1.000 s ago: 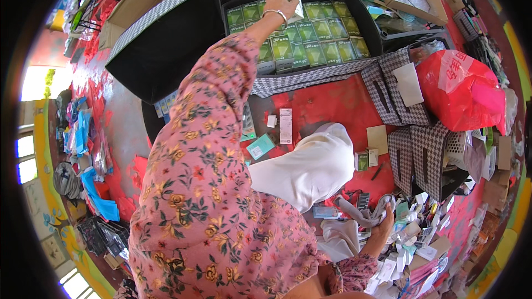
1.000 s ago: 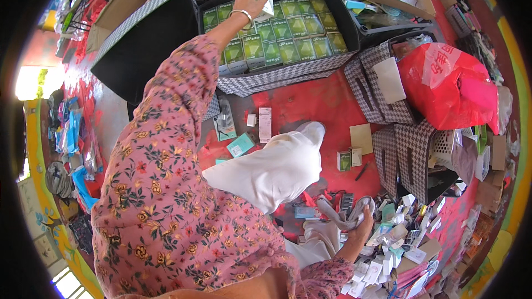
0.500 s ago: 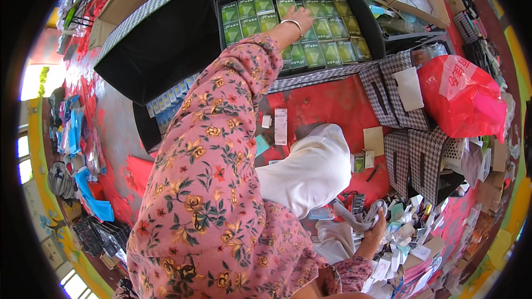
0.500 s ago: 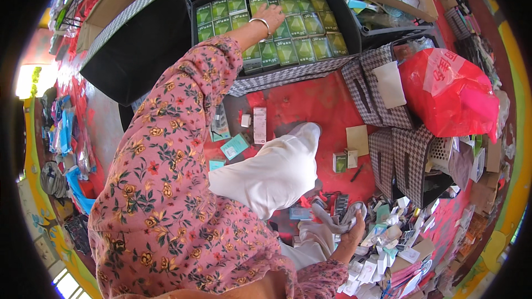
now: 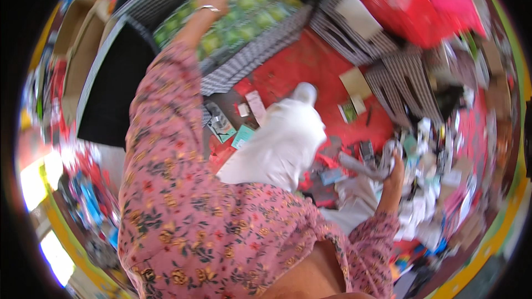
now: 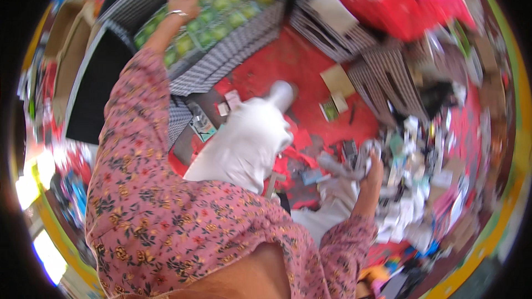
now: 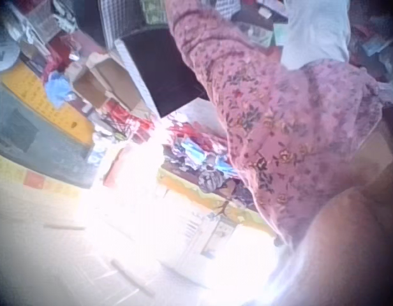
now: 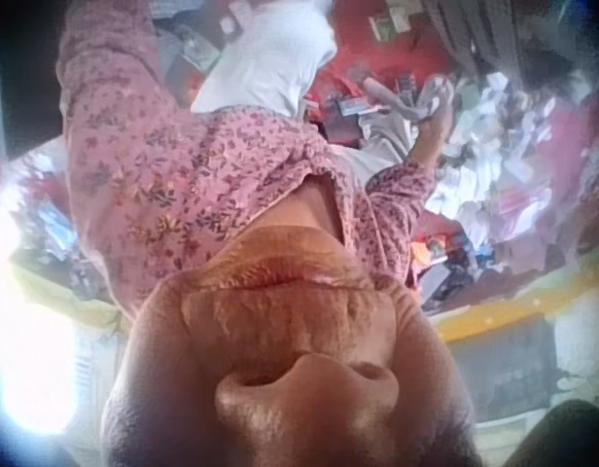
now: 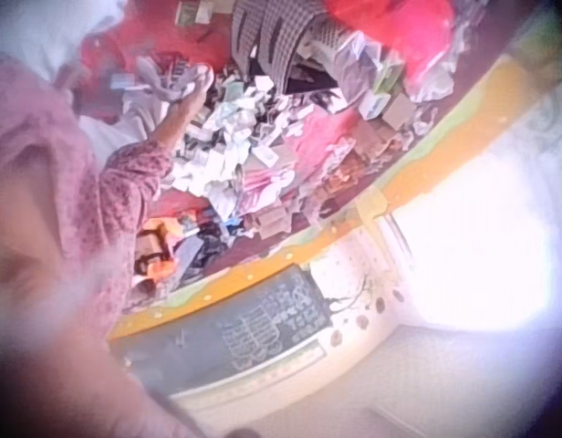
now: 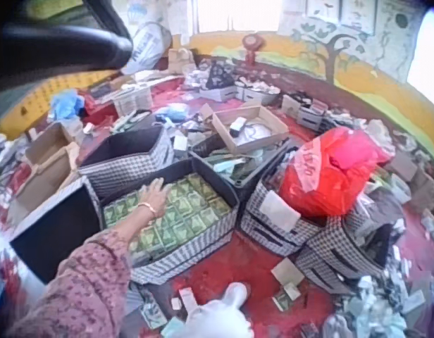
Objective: The person sits on the floor and sorts through numerous small boxes and product containers, removes items from a red plastic bag, wipes a boxed product with a white cloth, and places it into an organized storage bin.
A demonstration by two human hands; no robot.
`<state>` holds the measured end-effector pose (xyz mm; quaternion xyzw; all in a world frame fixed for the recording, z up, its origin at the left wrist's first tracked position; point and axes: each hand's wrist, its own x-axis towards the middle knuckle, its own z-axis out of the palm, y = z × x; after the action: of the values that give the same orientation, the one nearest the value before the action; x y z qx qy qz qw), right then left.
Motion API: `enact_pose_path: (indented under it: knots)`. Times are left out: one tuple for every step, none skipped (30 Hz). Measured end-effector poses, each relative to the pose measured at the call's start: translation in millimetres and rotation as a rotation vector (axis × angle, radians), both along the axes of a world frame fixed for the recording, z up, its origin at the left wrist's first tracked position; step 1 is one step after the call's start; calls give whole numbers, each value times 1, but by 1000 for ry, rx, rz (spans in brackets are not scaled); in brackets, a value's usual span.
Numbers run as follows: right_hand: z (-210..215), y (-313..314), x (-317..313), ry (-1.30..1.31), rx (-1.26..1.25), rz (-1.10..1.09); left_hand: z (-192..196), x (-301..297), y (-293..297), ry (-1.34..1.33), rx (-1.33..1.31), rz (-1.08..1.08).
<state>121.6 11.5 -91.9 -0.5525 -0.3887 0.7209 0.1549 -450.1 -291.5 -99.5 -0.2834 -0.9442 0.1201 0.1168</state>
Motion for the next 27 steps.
enact_pose_path:
  knots:
    - [0,3,-4,19,-23,-51,17,10,-1,-9,-50,12]
    - [1,7,-6,67,-15,-61,31,21,3,-31,-31,-23]
    - [12,11,-5,77,3,-108,43,32,17,44,4,-147]
    - [4,25,10,90,29,-152,70,59,45,96,99,-340]
    - [5,31,11,67,99,-194,90,81,61,98,266,-547]
    - [2,41,18,64,182,-224,120,122,82,96,320,-658]
    - [6,48,17,126,181,-286,143,151,97,25,499,-849]
    - [14,57,22,175,199,-359,172,208,114,-137,527,-746]
    - [23,64,30,174,293,-382,181,240,130,-296,631,-784]
    - [31,70,32,198,378,-390,193,264,141,-431,717,-806]
    - [34,75,42,-6,614,-305,189,287,162,-481,760,-873]
    - [34,80,53,-227,836,-205,182,308,181,-536,806,-938]
    - [28,81,54,-103,760,-278,171,315,197,-456,771,-1052]
    - [29,78,48,-29,657,-354,164,328,206,-547,784,-1033]
    - [31,75,41,54,614,-365,152,338,217,-603,799,-1036]
    - [23,70,27,155,549,-357,135,339,222,-618,790,-997]
    - [21,64,19,88,574,-262,117,338,227,-668,789,-1000]
    - [16,60,10,28,599,-165,96,333,232,-750,743,-942]
    - [-4,68,8,56,550,-169,63,328,236,-772,661,-855]
    - [-18,72,9,-15,602,-203,53,334,241,-806,579,-778]
    - [-30,77,9,-119,659,-194,45,336,248,-805,600,-786]
    - [-45,81,9,-229,709,-185,59,349,251,-810,617,-793]
    - [-73,98,19,-480,859,-74,73,363,259,-813,643,-821]
    - [-73,84,-2,-553,919,63,77,362,255,-780,597,-781]
    - [-92,70,-17,-553,876,102,87,357,248,-768,530,-786]
    - [-98,60,-33,-561,707,181,88,360,245,-752,484,-766]
    - [-102,48,-45,-734,775,289,89,361,240,-728,512,-788]
